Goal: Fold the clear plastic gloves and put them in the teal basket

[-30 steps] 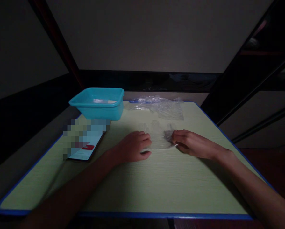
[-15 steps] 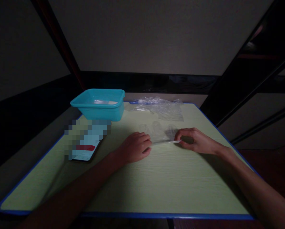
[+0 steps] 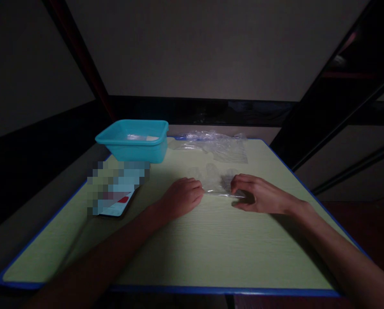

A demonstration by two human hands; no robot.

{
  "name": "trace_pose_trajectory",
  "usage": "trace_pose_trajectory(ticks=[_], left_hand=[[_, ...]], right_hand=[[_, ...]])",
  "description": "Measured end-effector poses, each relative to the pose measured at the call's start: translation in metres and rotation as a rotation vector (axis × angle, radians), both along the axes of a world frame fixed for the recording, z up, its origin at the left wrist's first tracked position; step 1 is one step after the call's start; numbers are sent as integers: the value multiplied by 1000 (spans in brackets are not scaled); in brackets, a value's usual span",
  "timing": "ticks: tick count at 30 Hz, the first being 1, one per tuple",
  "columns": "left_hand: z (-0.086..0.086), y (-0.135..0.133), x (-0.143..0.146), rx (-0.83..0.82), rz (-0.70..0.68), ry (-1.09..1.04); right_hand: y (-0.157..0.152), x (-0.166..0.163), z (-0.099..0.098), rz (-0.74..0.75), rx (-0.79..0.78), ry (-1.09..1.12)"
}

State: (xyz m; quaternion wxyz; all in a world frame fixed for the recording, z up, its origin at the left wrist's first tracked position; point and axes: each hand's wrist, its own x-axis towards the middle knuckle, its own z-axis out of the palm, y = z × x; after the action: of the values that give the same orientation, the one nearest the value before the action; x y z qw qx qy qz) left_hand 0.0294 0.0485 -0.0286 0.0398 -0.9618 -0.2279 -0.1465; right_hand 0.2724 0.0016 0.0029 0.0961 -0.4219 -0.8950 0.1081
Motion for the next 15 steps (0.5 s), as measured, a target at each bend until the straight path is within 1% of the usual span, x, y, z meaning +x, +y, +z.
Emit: trace_pose_trajectory(ticks=[3, 6, 10, 15], left_hand=[[0, 0, 0, -7, 0, -4], [-1, 0, 0, -10, -4, -20], [-1, 1, 0, -25, -11, -47], [-3, 1, -1, -76, -12, -123]], right_hand=[[1, -1, -1, 46, 91, -40], [3, 1, -2, 59, 130, -46], [5, 8, -1, 41, 100, 13], [7, 13, 2, -19, 35, 180]])
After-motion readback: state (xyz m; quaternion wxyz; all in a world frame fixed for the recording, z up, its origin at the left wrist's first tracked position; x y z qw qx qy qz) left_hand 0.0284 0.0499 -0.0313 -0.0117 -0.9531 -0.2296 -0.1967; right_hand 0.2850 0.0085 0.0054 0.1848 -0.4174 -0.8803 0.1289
